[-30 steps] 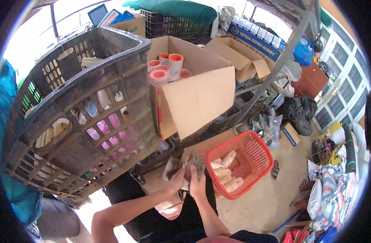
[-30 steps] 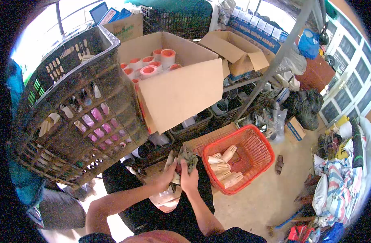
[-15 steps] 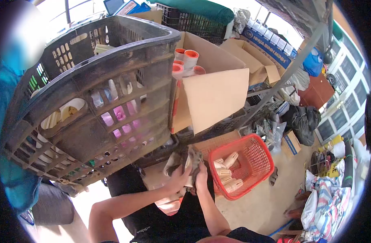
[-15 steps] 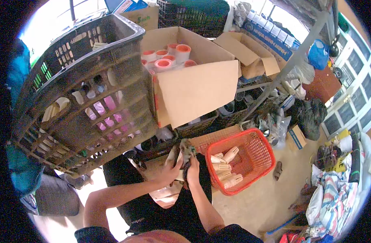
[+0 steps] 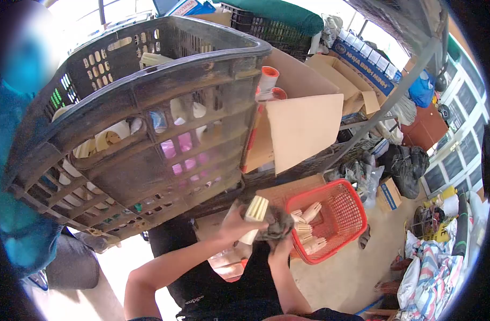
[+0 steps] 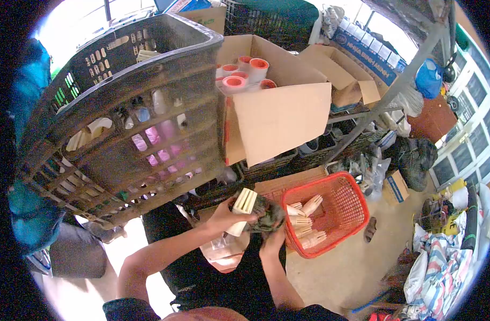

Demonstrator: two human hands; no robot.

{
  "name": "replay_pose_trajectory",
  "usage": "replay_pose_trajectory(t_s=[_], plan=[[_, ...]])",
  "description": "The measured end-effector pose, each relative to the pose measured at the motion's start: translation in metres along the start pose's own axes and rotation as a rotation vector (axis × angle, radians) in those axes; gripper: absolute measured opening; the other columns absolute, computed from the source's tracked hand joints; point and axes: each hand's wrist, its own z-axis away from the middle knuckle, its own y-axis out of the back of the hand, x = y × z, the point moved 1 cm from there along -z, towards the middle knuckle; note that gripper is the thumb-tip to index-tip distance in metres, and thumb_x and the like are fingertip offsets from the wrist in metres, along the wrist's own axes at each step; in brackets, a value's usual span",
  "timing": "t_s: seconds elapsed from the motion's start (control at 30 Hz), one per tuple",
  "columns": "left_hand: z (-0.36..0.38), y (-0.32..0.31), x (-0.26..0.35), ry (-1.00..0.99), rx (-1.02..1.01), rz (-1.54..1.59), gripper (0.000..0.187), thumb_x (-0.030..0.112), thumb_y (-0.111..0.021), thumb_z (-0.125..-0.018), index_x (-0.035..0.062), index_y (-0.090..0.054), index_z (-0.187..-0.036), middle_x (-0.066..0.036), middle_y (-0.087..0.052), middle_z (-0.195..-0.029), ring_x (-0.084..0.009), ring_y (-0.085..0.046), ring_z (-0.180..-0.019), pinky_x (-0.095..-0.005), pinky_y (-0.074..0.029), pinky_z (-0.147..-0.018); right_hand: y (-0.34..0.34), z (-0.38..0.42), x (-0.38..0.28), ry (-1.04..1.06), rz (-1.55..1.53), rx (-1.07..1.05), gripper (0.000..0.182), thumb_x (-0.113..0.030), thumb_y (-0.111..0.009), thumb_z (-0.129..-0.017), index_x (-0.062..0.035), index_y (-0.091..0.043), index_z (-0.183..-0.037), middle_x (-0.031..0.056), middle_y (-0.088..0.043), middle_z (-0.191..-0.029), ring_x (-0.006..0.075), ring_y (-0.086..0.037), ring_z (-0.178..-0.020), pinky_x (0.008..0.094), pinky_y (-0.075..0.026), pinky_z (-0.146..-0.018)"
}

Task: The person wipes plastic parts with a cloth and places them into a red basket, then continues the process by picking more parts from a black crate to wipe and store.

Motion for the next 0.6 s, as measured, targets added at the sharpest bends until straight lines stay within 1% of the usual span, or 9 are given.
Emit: replay_pose_trajectory(t_s=[0.07, 0.1, 0.2, 0.23, 0.3, 0.37, 0.43, 0.5, 0.6], plan=[[0.006, 0.001, 0.009, -0.01, -0.044, -0.202, 0.098, 0.038, -0.083, -0.054, -0.0132, -0.039, -0.125, -0.023, -0.058, -0.11, -0.0247, -0.06, -0.096, -0.0318, -0.047, -0.084, -0.013, -0.007, -0.014, 0.329, 0.141, 0.124, 0.036, -0.02, -0.037, -0.094, 0.0025, -0.051, -0.118, 0.0116, -0.059, -0.106, 0.0211, -0.056, -0.099, 0.0321, -0.043, -0.089], [0.01, -0.001, 0.013, -0.018, -0.092, -0.399, 0.093, 0.038, -0.081, -0.054, -0.0123, -0.044, -0.122, -0.022, -0.059, -0.108, -0.0261, -0.061, -0.095, -0.0319, -0.046, -0.084, -0.028, -0.002, -0.027, 0.332, 0.149, 0.12, 0.036, -0.02, -0.037, -0.094, 0.0025, -0.051, -0.118, 0.0116, -0.059, -0.106, 0.0211, -0.056, -0.099, 0.0321, -0.043, -0.089], [0.027, -0.013, 0.024, -0.183, -0.091, -0.451, 0.079, 0.04, -0.079, -0.054, -0.0102, -0.053, -0.108, -0.023, -0.062, -0.096, -0.0301, -0.062, -0.089, -0.0341, -0.047, -0.081, -0.039, 0.001, -0.038, 0.302, 0.696, -0.376, 0.031, -0.018, -0.045, -0.093, 0.0066, -0.055, -0.11, 0.01, -0.06, -0.102, 0.0151, -0.055, -0.095, 0.0276, -0.043, -0.085], [0.029, -0.014, 0.027, -0.242, -0.109, -0.487, 0.076, 0.04, -0.079, -0.054, -0.0101, -0.053, -0.105, -0.023, -0.062, -0.093, -0.0309, -0.062, -0.087, -0.0346, -0.047, -0.079, -0.048, 0.003, -0.04, 0.143, 0.745, -0.401, 0.027, -0.015, -0.055, -0.089, 0.0049, -0.058, -0.107, 0.0065, -0.062, -0.095, 0.0102, -0.055, -0.088, 0.0244, -0.044, -0.078], [0.026, -0.012, 0.024, -0.356, -0.051, -0.509, 0.073, 0.042, -0.079, -0.056, -0.0097, -0.053, -0.1, -0.024, -0.061, -0.087, -0.0319, -0.062, -0.083, -0.0357, -0.048, -0.076, -0.051, -0.002, -0.042, 0.07, 0.713, -0.421, 0.023, -0.014, -0.061, -0.086, 0.003, -0.061, -0.102, 0.0038, -0.062, -0.089, 0.0073, -0.055, -0.083, 0.0227, -0.044, -0.073], [0.031, -0.008, 0.042, -0.262, -0.147, -0.574, 0.07, 0.042, -0.079, -0.058, -0.0089, -0.054, -0.099, -0.022, -0.062, -0.086, -0.0304, -0.063, -0.082, -0.0364, -0.048, -0.075, -0.047, -0.007, -0.052, 0.242, 0.755, -0.335, 0.022, -0.015, -0.062, -0.086, 0.002, -0.063, -0.099, 0.0035, -0.063, -0.086, 0.0087, -0.055, -0.083, 0.024, -0.044, -0.074], [0.033, -0.012, 0.036, -0.376, -0.081, -0.534, 0.065, 0.043, -0.077, -0.064, -0.0079, -0.055, -0.097, -0.021, -0.062, -0.08, -0.0289, -0.063, -0.075, -0.0371, -0.049, -0.071, -0.017, -0.036, -0.048, 0.373, 0.743, -0.086, 0.021, -0.015, -0.059, -0.087, 0.0015, -0.064, -0.099, 0.006, -0.063, -0.089, 0.0123, -0.056, -0.082, 0.0267, -0.045, -0.075], [0.038, -0.014, 0.045, -0.138, -0.252, -0.565, 0.076, 0.055, -0.07, -0.068, -0.0081, -0.055, -0.108, -0.025, -0.062, -0.097, -0.0323, -0.062, -0.091, -0.0369, -0.048, -0.083, 0.01, -0.066, -0.07, 0.432, 0.612, 0.096, 0.022, -0.016, -0.056, -0.088, 0.0015, -0.064, -0.099, 0.0087, -0.062, -0.092, 0.015, -0.057, -0.081, 0.0286, -0.046, -0.074], [0.044, -0.014, 0.036, -0.241, -0.312, -0.56, 0.058, 0.047, -0.065, -0.077, -0.0037, -0.058, -0.105, -0.024, -0.064, -0.093, -0.0348, -0.063, -0.087, -0.0399, -0.05, -0.078, 0.067, -0.12, -0.098, 0.559, 0.353, 0.386, 0.029, -0.022, -0.056, -0.089, 0.0045, -0.063, -0.099, 0.0113, -0.062, -0.091, 0.0186, -0.058, -0.078, 0.0315, -0.047, -0.071]])
